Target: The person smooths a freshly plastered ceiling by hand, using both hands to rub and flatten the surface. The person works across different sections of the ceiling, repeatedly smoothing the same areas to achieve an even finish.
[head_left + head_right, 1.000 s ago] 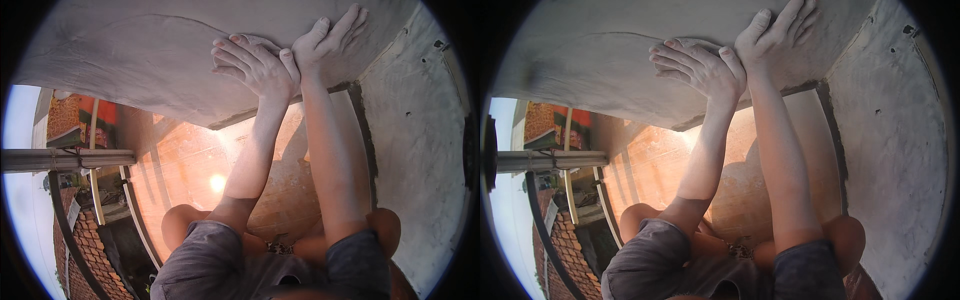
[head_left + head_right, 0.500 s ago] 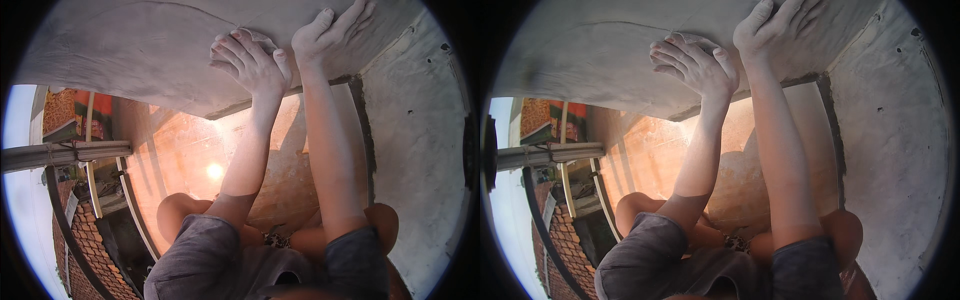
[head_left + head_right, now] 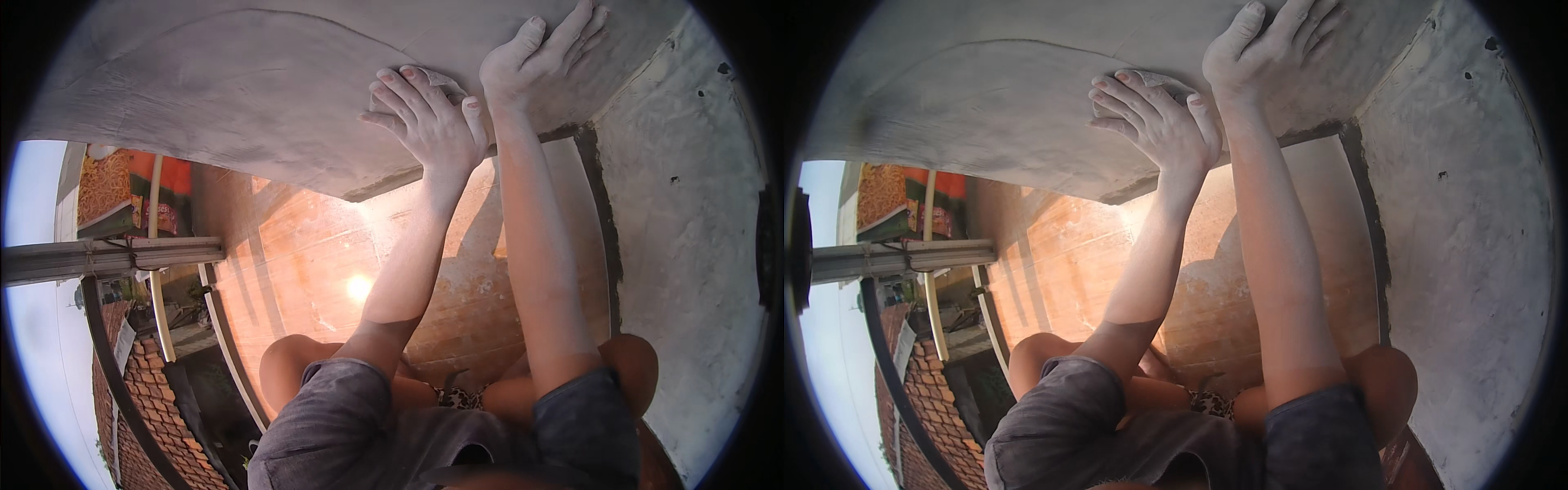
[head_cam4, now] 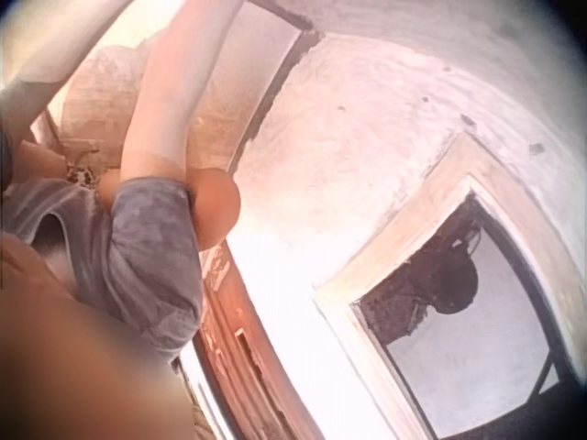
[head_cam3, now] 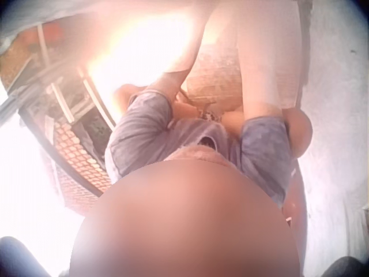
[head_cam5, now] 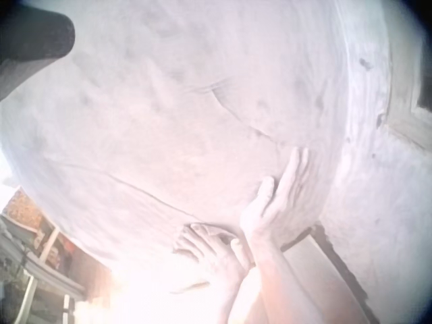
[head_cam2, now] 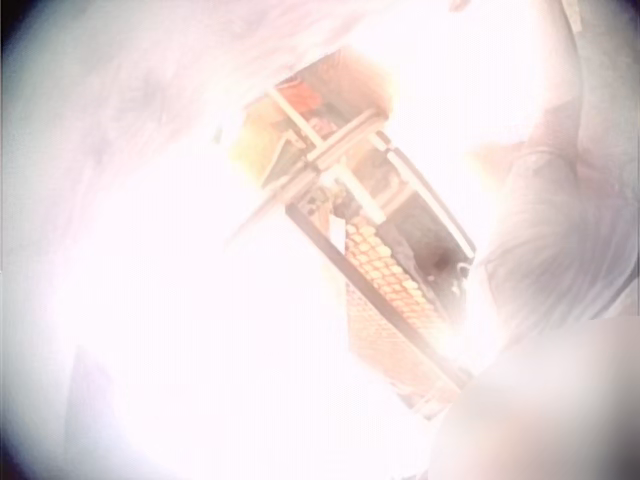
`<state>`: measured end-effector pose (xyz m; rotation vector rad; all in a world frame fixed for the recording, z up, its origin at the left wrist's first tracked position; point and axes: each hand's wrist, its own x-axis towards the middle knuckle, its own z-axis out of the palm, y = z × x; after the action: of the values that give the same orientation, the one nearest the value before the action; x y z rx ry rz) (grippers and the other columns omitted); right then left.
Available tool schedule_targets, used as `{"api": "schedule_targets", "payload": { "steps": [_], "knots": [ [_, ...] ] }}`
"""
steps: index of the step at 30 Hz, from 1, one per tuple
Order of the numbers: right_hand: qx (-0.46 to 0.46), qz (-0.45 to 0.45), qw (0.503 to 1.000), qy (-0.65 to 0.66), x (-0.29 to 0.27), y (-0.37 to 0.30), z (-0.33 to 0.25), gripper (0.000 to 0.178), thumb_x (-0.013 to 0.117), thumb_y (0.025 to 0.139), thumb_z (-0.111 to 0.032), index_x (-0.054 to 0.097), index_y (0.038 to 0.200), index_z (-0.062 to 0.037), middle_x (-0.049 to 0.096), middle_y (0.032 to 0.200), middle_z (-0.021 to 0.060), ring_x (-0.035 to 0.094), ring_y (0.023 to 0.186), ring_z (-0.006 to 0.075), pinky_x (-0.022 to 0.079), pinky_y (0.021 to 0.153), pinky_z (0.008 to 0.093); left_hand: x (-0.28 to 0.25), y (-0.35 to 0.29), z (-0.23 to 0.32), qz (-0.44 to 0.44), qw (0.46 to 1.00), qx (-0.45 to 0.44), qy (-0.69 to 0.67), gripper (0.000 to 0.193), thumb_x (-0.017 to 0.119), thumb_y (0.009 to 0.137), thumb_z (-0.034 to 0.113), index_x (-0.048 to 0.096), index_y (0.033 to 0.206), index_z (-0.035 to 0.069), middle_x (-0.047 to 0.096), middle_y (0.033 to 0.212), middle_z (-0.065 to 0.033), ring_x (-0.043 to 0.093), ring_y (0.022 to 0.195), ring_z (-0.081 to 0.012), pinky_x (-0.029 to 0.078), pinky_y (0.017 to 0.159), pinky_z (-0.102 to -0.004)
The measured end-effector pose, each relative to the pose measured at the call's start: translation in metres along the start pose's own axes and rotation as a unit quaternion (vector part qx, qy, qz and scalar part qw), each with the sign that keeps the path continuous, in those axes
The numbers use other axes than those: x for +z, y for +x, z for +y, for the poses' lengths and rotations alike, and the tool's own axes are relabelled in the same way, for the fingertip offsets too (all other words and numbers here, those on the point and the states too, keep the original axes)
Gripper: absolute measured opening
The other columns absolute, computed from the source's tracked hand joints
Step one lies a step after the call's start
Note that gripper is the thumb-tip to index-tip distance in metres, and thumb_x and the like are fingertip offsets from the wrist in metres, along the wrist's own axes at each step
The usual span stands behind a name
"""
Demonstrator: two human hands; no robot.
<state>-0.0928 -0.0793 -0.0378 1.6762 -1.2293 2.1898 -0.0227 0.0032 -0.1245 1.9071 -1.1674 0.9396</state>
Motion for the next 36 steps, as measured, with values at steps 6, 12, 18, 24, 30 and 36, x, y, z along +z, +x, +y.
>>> {"api": "schedule_targets", "payload": {
  "steps": [6,12,18,24,30,36],
  "knots": [
    [0.015,-0.036,0.998,-0.049,0.001,-0.003,0.0,0.061,0.046,0.098,-0.024,0.04,0.151,0.0057,0.039,0.155,0.03,0.033,0.146,0.048,0.024,0.122,0.054,-0.004,-0.003,0.007,-0.019,0.998,0.012,0.053,0.084,0.022,0.106,0.046,-0.009,0.156,-0.013,-0.017,0.161,-0.0402,-0.025,0.15,-0.052,-0.019,0.114,-0.0688],
    [-0.022,0.009,0.999,-0.023,-0.001,0.003,0.001,0.061,0.045,0.099,-0.027,0.041,0.15,0.0059,0.041,0.154,0.0302,0.035,0.145,0.0481,0.027,0.121,0.0538,0.0,0.024,0.002,0.055,0.998,-0.005,-0.043,0.08,0.019,0.106,0.047,-0.004,0.158,-0.01,-0.013,0.164,-0.0352,-0.02,0.153,-0.0476,-0.018,0.115,-0.0702],
    [-0.008,-0.015,0.999,-0.043,-0.001,0.004,-0.003,0.06,0.045,0.099,-0.025,0.041,0.149,0.0073,0.042,0.152,0.0312,0.037,0.144,0.0484,0.028,0.12,0.0535,0.013,-0.043,-0.009,-0.105,0.985,0.066,0.118,0.085,0.019,0.106,0.047,-0.014,0.155,-0.012,-0.022,0.159,-0.0401,-0.027,0.148,-0.0539,-0.021,0.111,-0.0722],
    [-0.003,-0.014,0.999,-0.05,-0.003,-0.003,-0.003,0.058,0.045,0.099,-0.025,0.043,0.148,0.0075,0.044,0.151,0.0314,0.039,0.143,0.0482,0.028,0.12,0.0534,0.014,0.012,0.001,0.079,0.993,-0.019,-0.088,0.085,0.022,0.104,0.052,-0.003,0.159,-0.009,-0.013,0.163,-0.0385,-0.022,0.149,-0.0545,-0.021,0.111,-0.0726],
    [-0.032,0.002,0.999,-0.04,0.002,-0.001,0.003,0.058,0.045,0.1,-0.026,0.044,0.148,0.0065,0.044,0.152,0.0311,0.039,0.143,0.047,0.028,0.12,0.0539,0.027,-0.033,-0.025,0.05,0.997,0.031,0.055,0.085,0.021,0.104,0.05,-0.005,0.158,-0.011,-0.013,0.161,-0.0407,-0.023,0.149,-0.0552,-0.021,0.111,-0.0726],
    [-0.05,0.039,0.997,-0.045,0.004,-0.001,0.005,0.058,0.045,0.1,-0.026,0.044,0.148,0.0061,0.043,0.152,0.0312,0.038,0.144,0.0475,0.028,0.12,0.0539,-0.007,0.0,-0.012,0.049,0.999,-0.006,-0.017,0.083,0.023,0.106,0.047,-0.001,0.157,-0.013,-0.011,0.16,-0.0432,-0.019,0.149,-0.056,-0.019,0.113,-0.0716]
  ]
}}
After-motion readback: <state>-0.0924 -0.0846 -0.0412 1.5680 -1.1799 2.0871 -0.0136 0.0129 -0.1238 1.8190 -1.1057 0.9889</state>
